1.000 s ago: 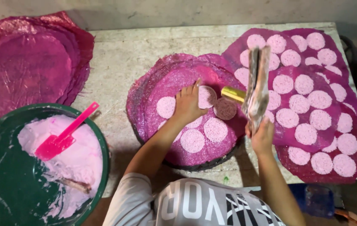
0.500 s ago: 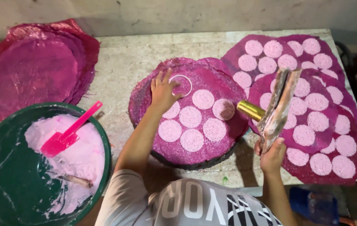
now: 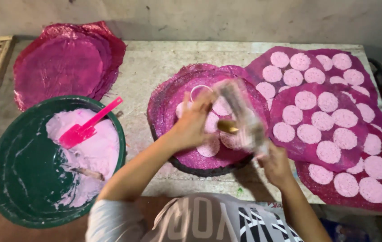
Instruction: The person uses a circular stencil and a paint roller to apply light pink paint onto a dark pink circular craft surface, creating multiple light-colored circles. The person repeatedly reloads the roller from a green bucket and continues stamping circles across the surface.
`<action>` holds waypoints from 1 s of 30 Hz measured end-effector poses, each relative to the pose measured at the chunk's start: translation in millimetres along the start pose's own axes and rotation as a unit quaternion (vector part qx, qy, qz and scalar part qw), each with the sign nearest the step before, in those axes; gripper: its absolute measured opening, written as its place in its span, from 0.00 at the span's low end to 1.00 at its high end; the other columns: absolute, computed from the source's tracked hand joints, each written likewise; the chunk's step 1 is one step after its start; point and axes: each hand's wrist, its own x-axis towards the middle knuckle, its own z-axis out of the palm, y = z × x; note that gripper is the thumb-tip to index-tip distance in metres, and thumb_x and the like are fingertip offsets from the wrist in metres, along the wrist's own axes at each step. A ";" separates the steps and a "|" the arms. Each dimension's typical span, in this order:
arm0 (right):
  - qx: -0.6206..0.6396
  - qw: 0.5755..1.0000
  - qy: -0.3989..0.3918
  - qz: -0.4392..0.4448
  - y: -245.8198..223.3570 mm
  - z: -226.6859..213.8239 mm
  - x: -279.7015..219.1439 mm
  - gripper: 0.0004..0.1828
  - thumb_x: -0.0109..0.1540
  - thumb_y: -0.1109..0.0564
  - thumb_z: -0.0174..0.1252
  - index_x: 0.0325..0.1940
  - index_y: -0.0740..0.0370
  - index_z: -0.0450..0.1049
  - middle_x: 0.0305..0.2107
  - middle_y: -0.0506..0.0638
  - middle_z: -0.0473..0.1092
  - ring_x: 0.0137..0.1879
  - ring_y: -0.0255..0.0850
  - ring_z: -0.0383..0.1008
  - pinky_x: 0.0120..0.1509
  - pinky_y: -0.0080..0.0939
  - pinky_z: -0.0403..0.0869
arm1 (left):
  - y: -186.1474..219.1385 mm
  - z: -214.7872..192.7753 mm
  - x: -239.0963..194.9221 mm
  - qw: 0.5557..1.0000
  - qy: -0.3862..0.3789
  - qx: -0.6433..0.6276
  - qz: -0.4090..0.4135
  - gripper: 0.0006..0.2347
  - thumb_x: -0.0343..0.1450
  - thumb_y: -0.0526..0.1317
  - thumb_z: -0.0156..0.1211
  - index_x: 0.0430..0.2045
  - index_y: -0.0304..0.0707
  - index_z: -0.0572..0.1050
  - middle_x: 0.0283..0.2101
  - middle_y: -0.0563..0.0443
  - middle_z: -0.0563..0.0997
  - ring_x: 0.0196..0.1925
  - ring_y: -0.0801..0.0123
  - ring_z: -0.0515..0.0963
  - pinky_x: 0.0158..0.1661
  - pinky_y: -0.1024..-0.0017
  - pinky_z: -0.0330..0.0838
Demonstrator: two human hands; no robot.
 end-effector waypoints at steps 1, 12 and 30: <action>-0.049 0.996 -0.041 -0.060 -18.7 -0.7 4.4 0.34 0.67 0.30 0.52 0.46 0.67 0.74 0.23 0.51 0.69 0.26 0.45 0.69 0.30 0.42 0.66 | 13.3 -1.6 -12.6 0.997 -0.023 -0.061 0.042 0.31 0.65 0.45 0.67 0.63 0.31 0.65 0.65 0.38 0.65 0.70 0.51 0.61 0.68 0.45 0.51; -0.142 0.735 -0.404 -0.525 -220.9 32.8 94.9 0.35 0.62 0.27 0.58 0.32 0.64 0.68 0.24 0.54 0.65 0.30 0.52 0.70 0.32 0.49 0.68 | 74.2 -65.6 -134.2 0.924 -0.309 -0.226 0.008 0.11 0.65 0.45 0.64 0.35 0.43 0.78 0.35 0.43 0.83 0.38 0.56 0.84 0.36 0.58 0.75; -0.089 0.778 -0.452 -0.427 -275.7 189.2 124.9 0.19 0.61 0.40 0.62 0.37 0.59 0.73 0.26 0.50 0.70 0.33 0.49 0.75 0.35 0.47 0.73 | -103.2 -126.5 -424.5 0.807 0.182 -0.441 -0.348 0.05 0.72 0.40 0.59 0.34 0.39 0.78 0.30 0.43 0.80 0.34 0.56 0.82 0.35 0.59 0.75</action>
